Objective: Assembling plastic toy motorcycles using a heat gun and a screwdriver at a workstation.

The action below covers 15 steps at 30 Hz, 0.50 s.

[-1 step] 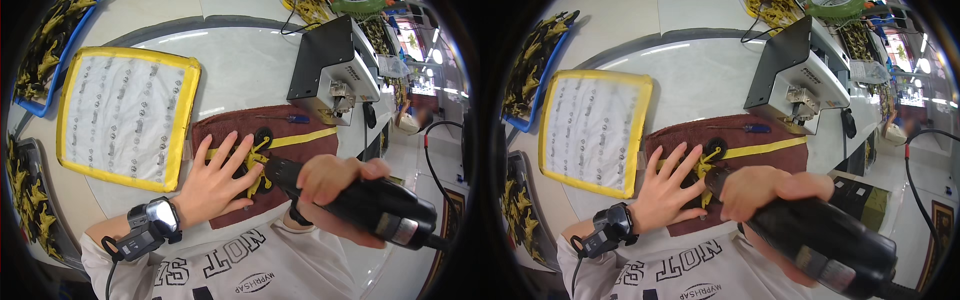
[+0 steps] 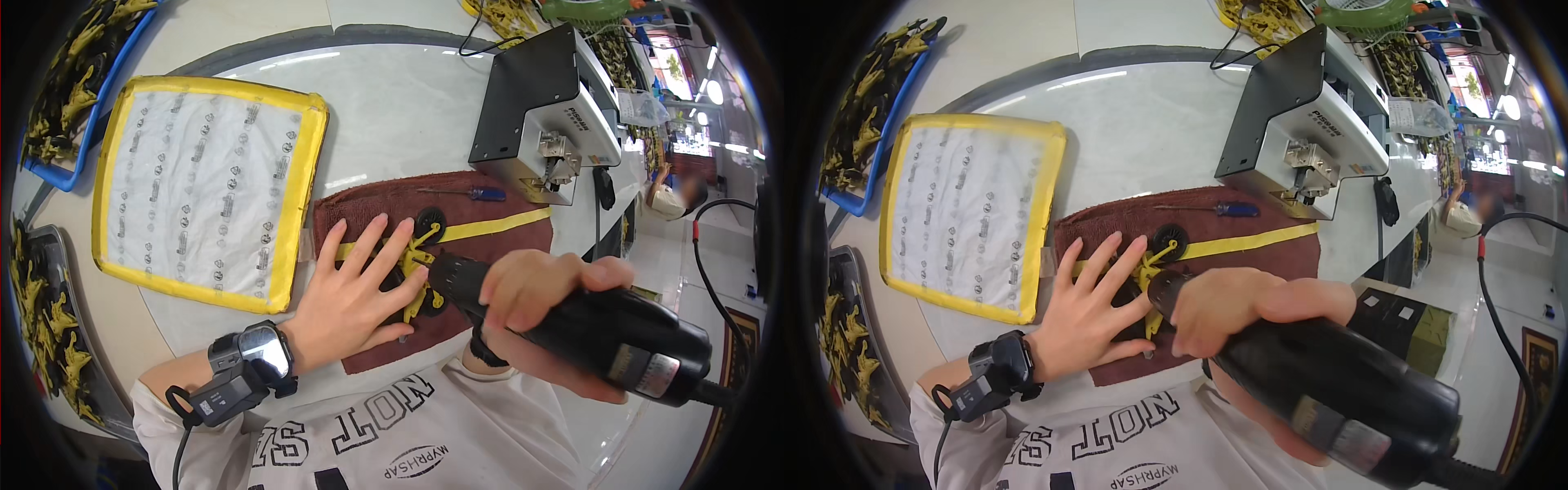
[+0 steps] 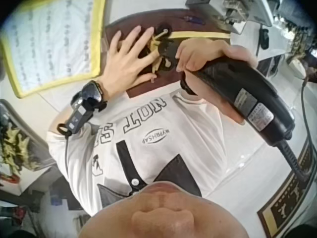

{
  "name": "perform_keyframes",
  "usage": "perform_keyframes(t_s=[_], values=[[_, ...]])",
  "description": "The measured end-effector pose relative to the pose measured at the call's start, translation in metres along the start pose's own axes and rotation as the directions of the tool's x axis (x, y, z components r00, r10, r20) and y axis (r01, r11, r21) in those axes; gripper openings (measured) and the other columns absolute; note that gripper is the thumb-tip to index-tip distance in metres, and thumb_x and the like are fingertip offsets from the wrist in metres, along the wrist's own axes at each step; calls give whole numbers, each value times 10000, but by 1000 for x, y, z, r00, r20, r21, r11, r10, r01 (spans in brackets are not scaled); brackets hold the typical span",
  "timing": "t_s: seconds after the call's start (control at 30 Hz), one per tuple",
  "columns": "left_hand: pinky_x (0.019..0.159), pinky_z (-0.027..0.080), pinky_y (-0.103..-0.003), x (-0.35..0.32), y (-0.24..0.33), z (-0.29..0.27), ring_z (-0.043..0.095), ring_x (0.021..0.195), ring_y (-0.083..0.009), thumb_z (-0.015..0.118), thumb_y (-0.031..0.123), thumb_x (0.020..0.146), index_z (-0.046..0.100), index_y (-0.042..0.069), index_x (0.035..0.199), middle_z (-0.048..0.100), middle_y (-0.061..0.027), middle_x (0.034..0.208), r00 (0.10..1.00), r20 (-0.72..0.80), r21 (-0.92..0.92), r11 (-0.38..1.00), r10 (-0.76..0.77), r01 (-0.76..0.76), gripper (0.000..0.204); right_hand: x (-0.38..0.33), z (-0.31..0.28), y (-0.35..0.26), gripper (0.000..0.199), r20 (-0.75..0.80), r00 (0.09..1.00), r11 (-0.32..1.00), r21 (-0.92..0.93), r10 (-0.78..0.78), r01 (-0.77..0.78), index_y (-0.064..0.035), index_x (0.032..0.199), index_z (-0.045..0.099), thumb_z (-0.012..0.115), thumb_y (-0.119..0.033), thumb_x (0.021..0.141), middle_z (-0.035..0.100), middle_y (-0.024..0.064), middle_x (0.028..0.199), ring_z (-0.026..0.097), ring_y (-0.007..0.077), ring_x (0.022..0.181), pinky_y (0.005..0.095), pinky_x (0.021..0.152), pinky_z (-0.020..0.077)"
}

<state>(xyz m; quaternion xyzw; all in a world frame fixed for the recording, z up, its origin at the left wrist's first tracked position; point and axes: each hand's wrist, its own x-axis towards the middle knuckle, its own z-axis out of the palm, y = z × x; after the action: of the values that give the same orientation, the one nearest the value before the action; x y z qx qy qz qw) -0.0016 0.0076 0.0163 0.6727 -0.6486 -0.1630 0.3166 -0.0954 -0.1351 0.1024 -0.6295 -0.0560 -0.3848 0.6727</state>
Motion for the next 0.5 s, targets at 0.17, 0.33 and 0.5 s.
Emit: perform_keyframes(t_s=[0.17, 0.33, 0.5], values=[[1006, 235, -590, -2, -2, 0, 290, 1317, -369, 730, 407, 661, 552, 162, 1055, 277, -173, 1457, 1000, 11, -14, 1000, -13, 13, 498, -4, -1, 4, 854, 57, 998, 1000, -1, -27, 27, 20, 1162, 371, 619, -670, 724, 542, 109, 670, 538, 217, 503, 337, 499, 447], [1015, 244, -578, 0, -3, 2, 295, 1318, -350, 719, 419, 669, 548, 162, 1040, 288, -153, 1455, 999, 40, 41, 999, 21, -23, 483, -3, -5, 5, 860, 143, 987, 997, -13, -68, 70, 16, 1144, 376, 620, -685, 711, 553, 97, 670, 552, 211, 516, 328, 509, 457], [1015, 257, -564, 9, -1, 6, 314, 1304, -337, 699, 457, 681, 542, 163, 1134, 306, -143, 1445, 998, 28, 20, 998, 52, -53, 562, 14, -19, -39, 845, -32, 986, 984, -79, -165, 162, 14, 1115, 419, 571, -720, 723, 486, 51, 617, 500, 173, 496, 271, 487, 406]])
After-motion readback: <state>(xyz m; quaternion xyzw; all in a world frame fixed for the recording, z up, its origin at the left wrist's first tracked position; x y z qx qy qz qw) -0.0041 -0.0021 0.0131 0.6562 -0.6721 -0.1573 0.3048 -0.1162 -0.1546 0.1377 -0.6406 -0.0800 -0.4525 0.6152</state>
